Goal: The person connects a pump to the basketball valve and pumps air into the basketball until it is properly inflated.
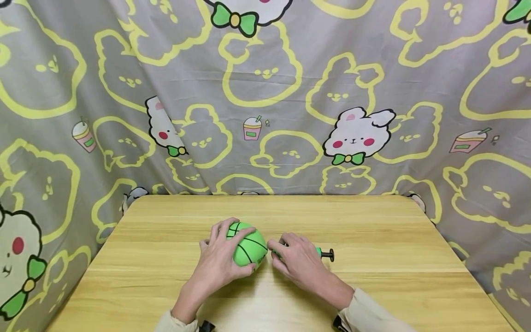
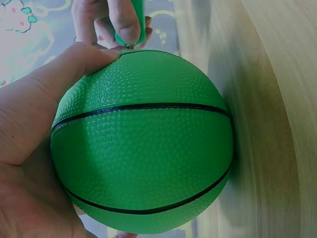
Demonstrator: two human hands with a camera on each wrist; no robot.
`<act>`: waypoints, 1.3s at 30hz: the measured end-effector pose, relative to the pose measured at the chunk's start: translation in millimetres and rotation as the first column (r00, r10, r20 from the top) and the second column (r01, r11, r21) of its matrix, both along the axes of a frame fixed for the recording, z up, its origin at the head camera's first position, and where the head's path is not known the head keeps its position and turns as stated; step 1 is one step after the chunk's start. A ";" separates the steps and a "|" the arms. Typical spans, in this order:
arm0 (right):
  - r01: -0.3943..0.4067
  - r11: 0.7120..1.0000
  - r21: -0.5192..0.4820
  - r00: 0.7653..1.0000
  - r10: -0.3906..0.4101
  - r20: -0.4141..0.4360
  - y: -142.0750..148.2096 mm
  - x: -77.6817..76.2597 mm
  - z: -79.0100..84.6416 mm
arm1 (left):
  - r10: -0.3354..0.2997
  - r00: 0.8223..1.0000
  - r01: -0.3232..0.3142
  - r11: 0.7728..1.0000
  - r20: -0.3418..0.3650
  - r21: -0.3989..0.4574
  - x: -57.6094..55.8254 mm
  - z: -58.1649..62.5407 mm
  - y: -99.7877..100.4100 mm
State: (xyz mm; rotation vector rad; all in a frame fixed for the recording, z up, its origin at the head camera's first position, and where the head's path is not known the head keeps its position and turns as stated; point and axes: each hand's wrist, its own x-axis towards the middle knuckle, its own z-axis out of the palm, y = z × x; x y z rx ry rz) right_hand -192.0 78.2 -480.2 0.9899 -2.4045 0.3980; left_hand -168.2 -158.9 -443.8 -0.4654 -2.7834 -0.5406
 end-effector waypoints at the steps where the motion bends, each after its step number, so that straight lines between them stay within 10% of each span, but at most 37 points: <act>1: -0.002 1.000 -0.003 1.000 0.002 0.001 0.4 0.4 0.2 | 0.000 1.000 0.000 1.000 -0.001 0.000 0.2 -0.2 0.1; 39: -0.038 0.998 -0.052 0.999 0.038 -0.016 3.5 1.1 -1.6 | -0.045 0.999 0.045 0.999 -0.003 -0.013 -1.2 -0.3 -1.4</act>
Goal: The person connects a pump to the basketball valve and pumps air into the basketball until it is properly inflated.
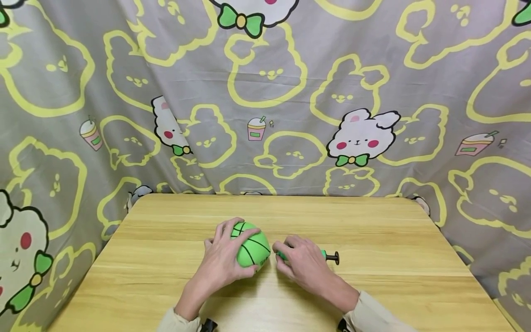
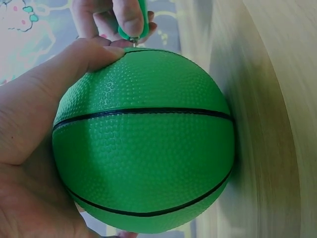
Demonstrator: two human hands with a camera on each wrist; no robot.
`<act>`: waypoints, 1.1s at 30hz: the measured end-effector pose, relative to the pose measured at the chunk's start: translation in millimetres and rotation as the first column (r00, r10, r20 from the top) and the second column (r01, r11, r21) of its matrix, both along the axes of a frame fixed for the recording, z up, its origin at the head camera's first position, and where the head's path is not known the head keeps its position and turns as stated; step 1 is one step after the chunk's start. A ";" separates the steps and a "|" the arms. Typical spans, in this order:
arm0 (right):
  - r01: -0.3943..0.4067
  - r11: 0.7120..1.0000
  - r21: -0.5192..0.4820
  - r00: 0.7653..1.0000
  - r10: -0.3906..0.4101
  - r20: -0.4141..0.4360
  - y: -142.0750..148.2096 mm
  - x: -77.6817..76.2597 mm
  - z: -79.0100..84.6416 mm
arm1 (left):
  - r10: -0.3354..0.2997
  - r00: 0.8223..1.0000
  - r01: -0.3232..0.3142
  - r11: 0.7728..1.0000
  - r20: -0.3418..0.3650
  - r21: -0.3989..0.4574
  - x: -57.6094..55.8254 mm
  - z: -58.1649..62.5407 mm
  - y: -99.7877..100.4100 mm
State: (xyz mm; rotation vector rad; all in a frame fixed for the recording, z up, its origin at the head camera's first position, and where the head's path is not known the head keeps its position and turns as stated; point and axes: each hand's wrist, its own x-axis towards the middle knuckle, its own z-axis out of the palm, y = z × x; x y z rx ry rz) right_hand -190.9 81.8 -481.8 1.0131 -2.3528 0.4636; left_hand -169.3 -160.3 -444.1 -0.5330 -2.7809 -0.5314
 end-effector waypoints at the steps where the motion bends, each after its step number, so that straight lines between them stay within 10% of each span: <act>1: 0.000 1.000 0.000 1.000 0.000 0.000 0.0 0.0 0.1 | 0.000 1.000 0.000 1.000 0.003 0.003 -0.1 0.0 -0.2; 25: 0.038 0.999 -0.019 0.999 -0.039 -0.031 17.0 2.3 1.1 | 0.013 0.998 -0.016 0.999 0.057 0.052 -0.6 1.9 -2.5; 33: 0.062 0.997 -0.044 0.993 -0.057 0.105 34.0 4.8 5.0 | 0.009 0.999 -0.012 0.997 0.039 0.072 -0.7 2.9 -1.7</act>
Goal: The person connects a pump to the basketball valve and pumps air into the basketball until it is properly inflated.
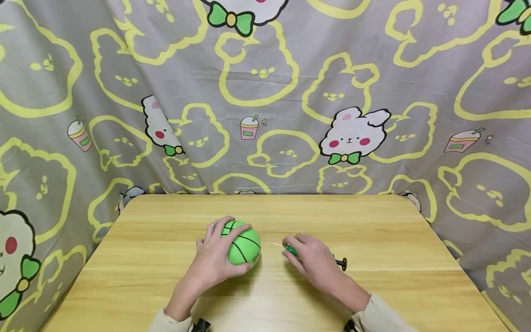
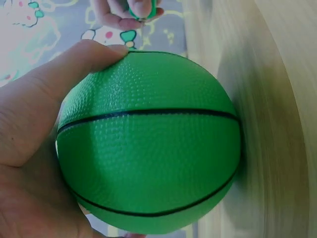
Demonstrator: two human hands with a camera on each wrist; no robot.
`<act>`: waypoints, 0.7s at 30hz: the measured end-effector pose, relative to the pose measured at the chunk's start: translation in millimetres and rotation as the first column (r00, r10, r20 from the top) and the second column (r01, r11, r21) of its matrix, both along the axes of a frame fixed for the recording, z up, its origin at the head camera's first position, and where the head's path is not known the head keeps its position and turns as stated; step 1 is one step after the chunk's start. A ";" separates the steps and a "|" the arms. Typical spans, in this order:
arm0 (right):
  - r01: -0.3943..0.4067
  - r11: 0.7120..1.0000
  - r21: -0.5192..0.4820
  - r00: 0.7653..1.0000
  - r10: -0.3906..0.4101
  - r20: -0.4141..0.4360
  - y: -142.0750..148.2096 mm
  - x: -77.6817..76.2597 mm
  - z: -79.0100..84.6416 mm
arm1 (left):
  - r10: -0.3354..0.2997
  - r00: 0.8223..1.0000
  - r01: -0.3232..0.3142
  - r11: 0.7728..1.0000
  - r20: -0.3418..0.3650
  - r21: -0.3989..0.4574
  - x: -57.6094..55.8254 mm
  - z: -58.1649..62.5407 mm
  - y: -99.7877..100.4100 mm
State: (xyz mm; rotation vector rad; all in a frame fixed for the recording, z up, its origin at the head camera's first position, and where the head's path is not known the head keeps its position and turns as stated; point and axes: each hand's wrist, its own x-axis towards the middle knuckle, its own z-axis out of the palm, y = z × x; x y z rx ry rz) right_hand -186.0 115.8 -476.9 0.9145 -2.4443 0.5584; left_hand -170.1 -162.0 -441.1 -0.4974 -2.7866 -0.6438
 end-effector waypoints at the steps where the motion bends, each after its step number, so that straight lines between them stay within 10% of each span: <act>1: 0.004 1.000 -0.006 1.000 -0.004 0.023 0.8 0.1 0.5 | 0.007 1.000 -0.007 1.000 0.003 0.006 0.8 0.0 -1.0; 21: 0.232 0.969 -0.083 0.887 -0.175 0.428 29.6 -2.0 1.0 | 0.006 1.000 -0.007 0.999 0.017 0.052 4.1 -1.3 -3.2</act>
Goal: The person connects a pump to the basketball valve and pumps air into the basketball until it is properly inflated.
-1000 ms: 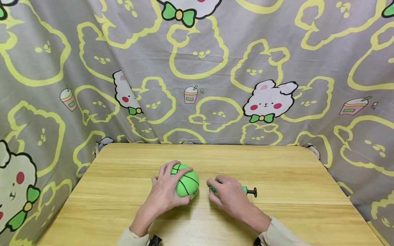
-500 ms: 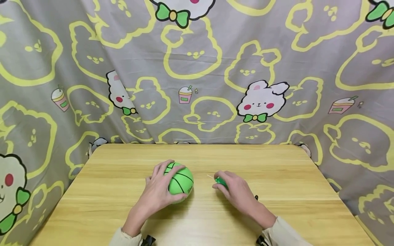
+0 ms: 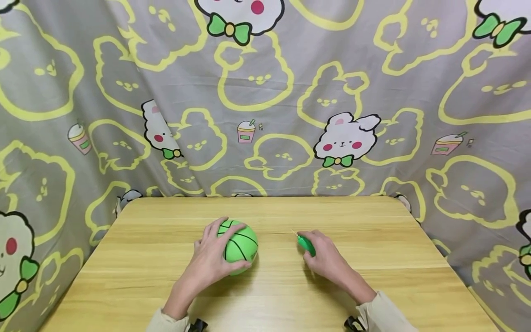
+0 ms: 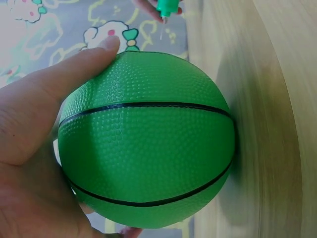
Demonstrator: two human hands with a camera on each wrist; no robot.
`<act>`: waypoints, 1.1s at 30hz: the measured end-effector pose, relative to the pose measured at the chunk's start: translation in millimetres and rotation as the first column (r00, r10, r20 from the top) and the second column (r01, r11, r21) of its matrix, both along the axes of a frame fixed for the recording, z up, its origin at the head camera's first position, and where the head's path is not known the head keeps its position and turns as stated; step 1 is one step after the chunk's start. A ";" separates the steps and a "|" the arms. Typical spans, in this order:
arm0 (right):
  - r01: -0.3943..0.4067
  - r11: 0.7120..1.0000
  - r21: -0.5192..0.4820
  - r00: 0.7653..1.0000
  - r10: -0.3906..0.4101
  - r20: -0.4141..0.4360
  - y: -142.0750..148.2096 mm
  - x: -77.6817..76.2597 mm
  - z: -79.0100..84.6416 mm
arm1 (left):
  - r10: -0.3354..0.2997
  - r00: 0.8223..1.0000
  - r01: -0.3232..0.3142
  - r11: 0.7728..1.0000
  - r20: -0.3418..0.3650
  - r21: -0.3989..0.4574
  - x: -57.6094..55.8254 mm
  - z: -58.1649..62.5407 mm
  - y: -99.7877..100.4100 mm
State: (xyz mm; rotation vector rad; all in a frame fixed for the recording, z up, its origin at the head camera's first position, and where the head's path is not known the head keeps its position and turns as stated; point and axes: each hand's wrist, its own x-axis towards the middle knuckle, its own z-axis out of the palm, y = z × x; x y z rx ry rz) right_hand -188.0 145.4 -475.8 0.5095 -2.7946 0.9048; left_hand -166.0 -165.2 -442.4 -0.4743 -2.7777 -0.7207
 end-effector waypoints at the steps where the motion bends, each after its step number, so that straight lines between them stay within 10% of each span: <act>1: 0.011 1.000 -0.002 1.000 -0.011 0.002 1.0 -0.6 -0.3 | -0.002 1.000 0.002 1.000 0.001 0.001 0.0 -0.2 -0.6; 18: 0.164 0.985 0.047 0.986 -0.164 -0.004 10.9 -4.3 -17.3 | -0.117 0.992 0.111 0.987 0.046 0.117 3.1 0.2 -7.9; 33: 0.130 0.988 0.086 0.982 -0.140 0.126 16.3 0.8 -9.8 | -0.122 0.988 0.101 0.975 0.099 0.199 1.5 -4.7 -8.7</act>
